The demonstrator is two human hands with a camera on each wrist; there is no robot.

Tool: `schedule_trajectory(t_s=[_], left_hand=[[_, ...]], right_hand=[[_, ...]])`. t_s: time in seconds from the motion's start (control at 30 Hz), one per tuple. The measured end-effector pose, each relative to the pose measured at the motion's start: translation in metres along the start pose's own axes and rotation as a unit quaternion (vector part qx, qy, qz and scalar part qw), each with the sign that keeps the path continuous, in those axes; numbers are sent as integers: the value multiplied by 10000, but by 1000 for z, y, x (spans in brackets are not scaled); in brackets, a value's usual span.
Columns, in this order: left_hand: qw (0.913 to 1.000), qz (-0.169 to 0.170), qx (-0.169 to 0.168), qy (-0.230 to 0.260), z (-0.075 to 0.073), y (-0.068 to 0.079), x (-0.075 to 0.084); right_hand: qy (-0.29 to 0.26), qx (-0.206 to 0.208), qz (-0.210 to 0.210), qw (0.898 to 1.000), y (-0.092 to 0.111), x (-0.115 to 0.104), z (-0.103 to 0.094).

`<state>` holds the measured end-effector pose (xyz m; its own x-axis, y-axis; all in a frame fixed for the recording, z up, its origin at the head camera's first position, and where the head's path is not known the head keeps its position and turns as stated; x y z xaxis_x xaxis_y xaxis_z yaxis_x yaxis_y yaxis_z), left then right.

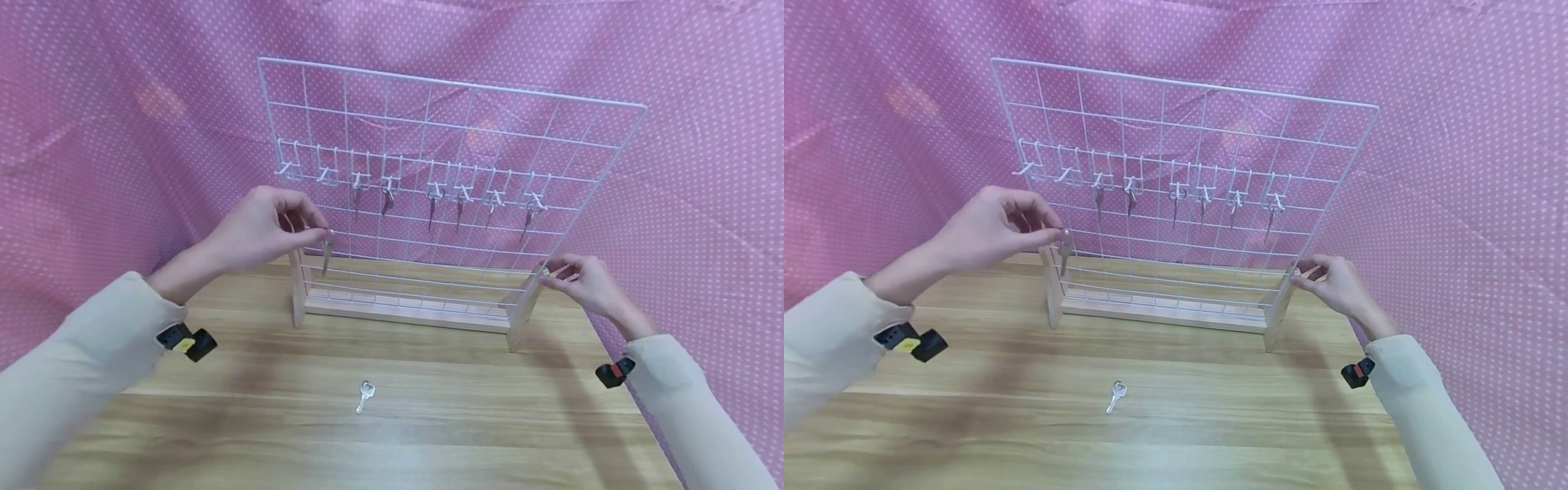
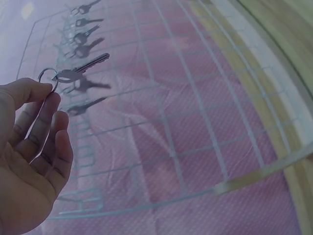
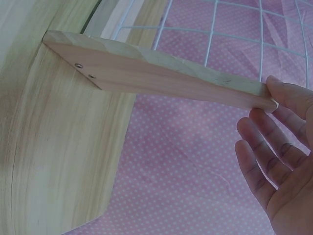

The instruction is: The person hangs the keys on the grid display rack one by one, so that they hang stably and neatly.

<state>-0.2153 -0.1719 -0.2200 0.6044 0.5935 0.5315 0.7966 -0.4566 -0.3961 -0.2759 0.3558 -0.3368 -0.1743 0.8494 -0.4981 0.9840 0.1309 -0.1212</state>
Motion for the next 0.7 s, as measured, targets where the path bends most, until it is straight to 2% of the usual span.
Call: schedule_trajectory(t_s=[0.33,0.5,0.7], left_hand=[[9975,152,282,-624,-37,-18,14],[9959,100,390,-807,-47,-27,9],[9948,26,397,-936,-51,-37,0]], right_hand=[[36,-27,50,10000,1,0,-1],[13,-43,89,10000,0,0,-1],[15,-48,59,10000,0,0,-1]])
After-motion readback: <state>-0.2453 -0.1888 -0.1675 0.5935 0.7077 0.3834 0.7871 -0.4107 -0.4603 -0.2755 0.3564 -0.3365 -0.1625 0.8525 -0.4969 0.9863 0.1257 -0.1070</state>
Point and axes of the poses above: each hand's wrist, its own y-axis away from the middle knuckle, its own z-axis out of the palm, x = y × z, the point moved 2 cm from there along -y, towards the middle knuckle, and after that the axes turned 6 degrees about z, right-handed, at the moved point
